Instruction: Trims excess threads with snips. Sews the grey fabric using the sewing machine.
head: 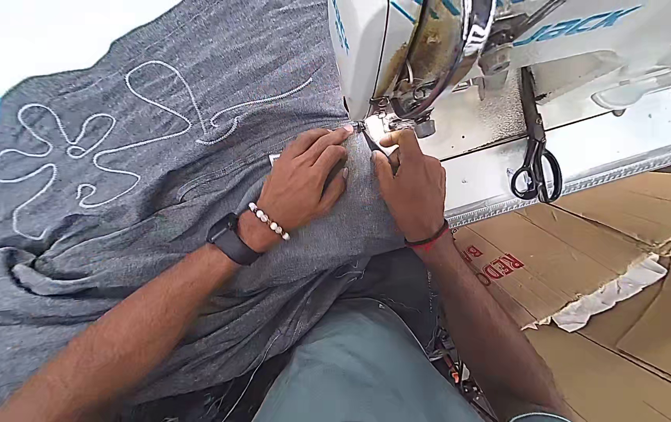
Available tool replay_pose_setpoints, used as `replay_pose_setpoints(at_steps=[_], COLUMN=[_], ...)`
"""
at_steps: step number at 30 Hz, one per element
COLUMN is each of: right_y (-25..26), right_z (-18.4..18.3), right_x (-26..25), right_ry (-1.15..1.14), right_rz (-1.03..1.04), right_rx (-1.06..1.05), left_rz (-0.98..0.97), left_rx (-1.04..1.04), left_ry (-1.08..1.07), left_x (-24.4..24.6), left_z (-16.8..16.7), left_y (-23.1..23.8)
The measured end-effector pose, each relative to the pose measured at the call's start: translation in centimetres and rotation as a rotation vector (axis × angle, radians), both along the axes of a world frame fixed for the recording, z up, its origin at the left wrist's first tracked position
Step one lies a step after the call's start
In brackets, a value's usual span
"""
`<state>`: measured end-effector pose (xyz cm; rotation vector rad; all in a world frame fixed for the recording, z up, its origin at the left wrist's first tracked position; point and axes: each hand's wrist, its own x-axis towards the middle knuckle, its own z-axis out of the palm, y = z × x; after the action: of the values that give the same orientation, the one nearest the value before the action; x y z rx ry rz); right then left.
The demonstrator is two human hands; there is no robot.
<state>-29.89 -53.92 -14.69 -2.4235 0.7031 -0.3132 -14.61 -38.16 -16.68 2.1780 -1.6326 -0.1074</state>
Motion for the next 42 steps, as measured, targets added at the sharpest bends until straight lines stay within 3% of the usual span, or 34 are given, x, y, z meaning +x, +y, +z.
replay_pose_setpoints(at_steps=[3, 8, 15, 18, 21, 23, 26, 29, 32, 34, 36, 39, 42], right_y=[-0.2, 2.0, 2.1, 2.4, 2.9, 3.3, 3.9, 5.0, 4.9, 2.7, -1.3, -9.3, -13.5], right_z=[0.4, -0.7, -0.6, -1.0, -2.2, -2.9, -3.1, -3.5, -3.1, -1.9, -0.7, 0.6, 0.7], right_x=[0.0, 0.7, 1.5, 1.5, 0.6, -0.5, -1.3, -1.2, -1.5, -1.7, -1.4, 0.7, 1.2], right_ry=[0.035, 0.086, 0.158, 0.107, 0.025, 0.013, 0.061, 0.114, 0.102, -0.033, -0.157, -0.044, 0.038], right_rz=[0.036, 0.025, 0.019, 0.005, -0.018, -0.030, -0.059, -0.062, -0.026, 0.018, 0.002, -0.012, 0.116], right_rx=[-0.003, -0.311, -0.298, -0.339, -0.456, -0.450, -0.438, -0.450, -0.393, -0.270, -0.242, -0.381, -0.453], left_rz=[-0.073, -0.118, -0.129, -0.014, 0.272, 0.334, 0.107, -0.026, 0.030, 0.126, 0.201, 0.129, 0.019], left_rx=[0.016, 0.050, 0.063, 0.118, 0.234, 0.282, 0.272, 0.420, 0.479, 0.200, -0.051, -0.102, -0.066], left_ry=[-0.059, -0.077, -0.160, -0.270, -0.145, -0.097, -0.160, -0.179, -0.083, 0.061, 0.165, -0.019, -0.108], left_x=[2.7, 3.8, 5.9, 2.5, -3.1, -2.7, 3.2, 8.4, 5.9, 2.7, 0.3, -0.1, 0.5], left_z=[-0.2, -0.1, 0.3, 1.8, 2.1, 0.6, 0.2, 1.7, 5.6, 6.1, 4.1, -0.4, -1.0], left_y=[-0.5, -0.5, -1.2, -0.2, 2.9, 5.6, 7.7, 7.0, 3.1, 0.1, -1.9, -2.9, -1.8])
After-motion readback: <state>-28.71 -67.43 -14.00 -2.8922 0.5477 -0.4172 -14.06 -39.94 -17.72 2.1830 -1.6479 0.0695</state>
